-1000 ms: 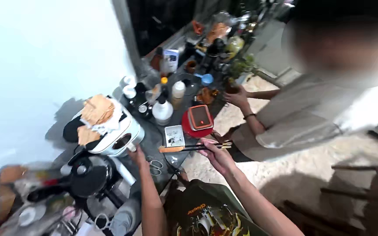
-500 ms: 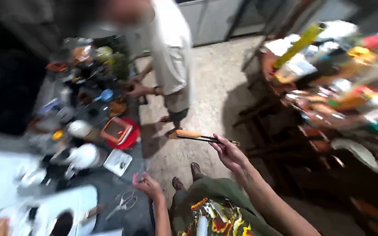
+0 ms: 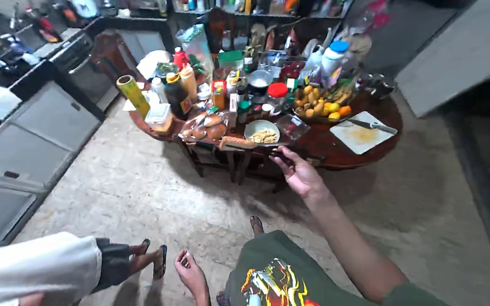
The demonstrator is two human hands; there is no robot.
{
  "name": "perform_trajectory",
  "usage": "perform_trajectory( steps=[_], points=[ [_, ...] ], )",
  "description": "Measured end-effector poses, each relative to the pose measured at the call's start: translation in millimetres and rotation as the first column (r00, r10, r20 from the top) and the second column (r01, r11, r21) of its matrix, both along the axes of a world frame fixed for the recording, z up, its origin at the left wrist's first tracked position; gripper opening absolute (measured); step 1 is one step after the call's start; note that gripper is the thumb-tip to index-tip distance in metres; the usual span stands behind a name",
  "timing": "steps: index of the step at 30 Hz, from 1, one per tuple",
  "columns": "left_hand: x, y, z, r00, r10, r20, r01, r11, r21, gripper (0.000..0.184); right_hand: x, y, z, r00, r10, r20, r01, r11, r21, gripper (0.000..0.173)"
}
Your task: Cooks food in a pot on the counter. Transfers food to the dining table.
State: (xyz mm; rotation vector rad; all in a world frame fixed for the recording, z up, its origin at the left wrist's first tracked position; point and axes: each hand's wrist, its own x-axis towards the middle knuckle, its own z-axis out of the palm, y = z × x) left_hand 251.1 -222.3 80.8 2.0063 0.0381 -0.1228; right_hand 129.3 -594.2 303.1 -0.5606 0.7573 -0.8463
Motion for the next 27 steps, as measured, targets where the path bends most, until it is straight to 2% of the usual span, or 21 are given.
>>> perform_trajectory(
  steps=[3,6,11,14,18,22,27],
  points=[
    [11.5,-70.4,-15.3,0.994,-0.067,-0.083,0.064,0.997,-0.036,0.038,-11.3,-97.5,-12.9,0.996,-0.074,-0.058,0.07,0.995,-0.07,0.023],
    [18.5,-127.4,-29.3,0.975,-0.14,-0.174,0.136,0.99,-0.036,0.038,-5.6,-186.4,-35.3,0.981,-0.136,-0.14,0.127,0.99,-0.066,0.028],
    [33.9,-179.0,-59.7,0.926,-0.277,-0.257,0.312,0.944,0.11,0.038,25.9,-290.6,-109.2,0.943,-0.17,-0.286,0.198,0.978,0.07,0.032],
    [51.4,-186.3,-89.1,0.889,-0.314,-0.333,0.385,0.906,0.173,0.037,51.1,-323.1,-157.3,0.912,-0.202,-0.358,0.282,0.941,0.188,0.047],
    [88.6,-189.2,-124.2,0.819,-0.325,-0.473,0.47,0.853,0.229,0.04,85.6,-347.1,-202.8,0.851,-0.26,-0.457,0.41,0.873,0.266,0.054],
    [134.3,-196.5,-148.9,0.73,-0.346,-0.59,0.578,0.773,0.262,0.041,110.2,-358.6,-223.4,0.8,-0.258,-0.541,0.476,0.822,0.312,0.053],
    [190.9,-224.7,-151.5,0.705,-0.345,-0.62,0.612,0.738,0.285,0.04,128.0,-371.6,-247.9,0.77,-0.333,-0.544,0.573,0.736,0.36,0.05]
  ],
)
